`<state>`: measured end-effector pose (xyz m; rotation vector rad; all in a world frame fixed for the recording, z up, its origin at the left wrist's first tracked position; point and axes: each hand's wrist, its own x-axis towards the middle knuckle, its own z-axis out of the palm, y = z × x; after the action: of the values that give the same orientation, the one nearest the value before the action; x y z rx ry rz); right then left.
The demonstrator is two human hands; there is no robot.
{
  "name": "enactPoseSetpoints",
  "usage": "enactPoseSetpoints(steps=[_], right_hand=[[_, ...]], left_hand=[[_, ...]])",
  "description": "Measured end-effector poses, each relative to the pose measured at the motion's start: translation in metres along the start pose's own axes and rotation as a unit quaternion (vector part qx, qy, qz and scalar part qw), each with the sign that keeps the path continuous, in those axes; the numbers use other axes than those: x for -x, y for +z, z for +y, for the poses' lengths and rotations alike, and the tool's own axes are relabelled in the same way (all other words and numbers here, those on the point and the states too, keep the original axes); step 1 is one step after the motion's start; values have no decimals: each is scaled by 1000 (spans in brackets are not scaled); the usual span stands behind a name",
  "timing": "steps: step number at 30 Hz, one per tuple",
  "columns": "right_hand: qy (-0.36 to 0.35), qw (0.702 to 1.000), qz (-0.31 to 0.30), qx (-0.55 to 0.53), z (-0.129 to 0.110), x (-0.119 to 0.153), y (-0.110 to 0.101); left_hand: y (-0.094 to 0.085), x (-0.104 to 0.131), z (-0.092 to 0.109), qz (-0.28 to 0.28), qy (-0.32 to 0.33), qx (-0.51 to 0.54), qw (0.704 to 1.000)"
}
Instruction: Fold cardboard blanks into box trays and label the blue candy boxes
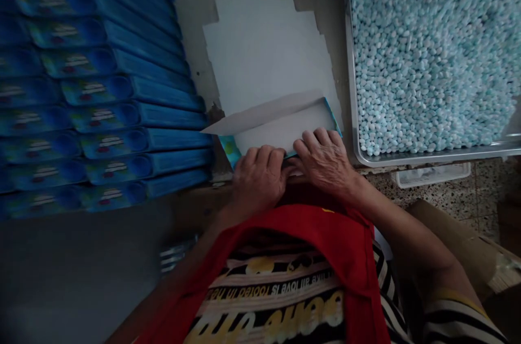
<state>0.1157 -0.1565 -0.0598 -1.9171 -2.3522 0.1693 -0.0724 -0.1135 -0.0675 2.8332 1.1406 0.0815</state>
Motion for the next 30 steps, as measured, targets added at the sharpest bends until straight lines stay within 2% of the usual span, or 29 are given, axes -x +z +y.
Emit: enactPoseSetpoints(steps=[4,8,10,11,13,15,17,18,21,25,27,30], right_hand=[[16,998,-66,1,-1,-13,-7],[79,987,-140,-6,-12,-26,-13],[85,981,-172,-18,-15,-25,-28],[67,978,-193,-40,-14,-23,-39],[-14,969,-217,-120,-6,-15,-70],[-104,961,-180,-184,12,-8,-100],[-162,969,-92,-163,34,-7,-118],[-178,974,-55,-127,44,-10,-121],[-221,974,-7,-44,66,-24,-107],[-270,963,20,8,67,-35,-77],[-280,959,30,29,57,-31,-66],[-232,971,45,19,34,-18,-50]], left_hand=[[-4,-5,-15,-18,26,13,999],[-4,-9,-25,-48,37,56,997],[-7,-10,-33,-60,48,110,991],[-10,-10,-38,-67,58,144,986],[-20,-11,-50,-81,87,207,971],[-32,-14,-59,-97,116,224,963],[-45,-20,-66,-110,141,193,965],[-50,-26,-67,-118,155,171,966],[-58,-46,-70,-120,188,119,968],[-68,-71,-72,-50,161,104,980],[-78,-71,-71,9,144,121,982],[-93,-48,-61,116,64,132,982]])
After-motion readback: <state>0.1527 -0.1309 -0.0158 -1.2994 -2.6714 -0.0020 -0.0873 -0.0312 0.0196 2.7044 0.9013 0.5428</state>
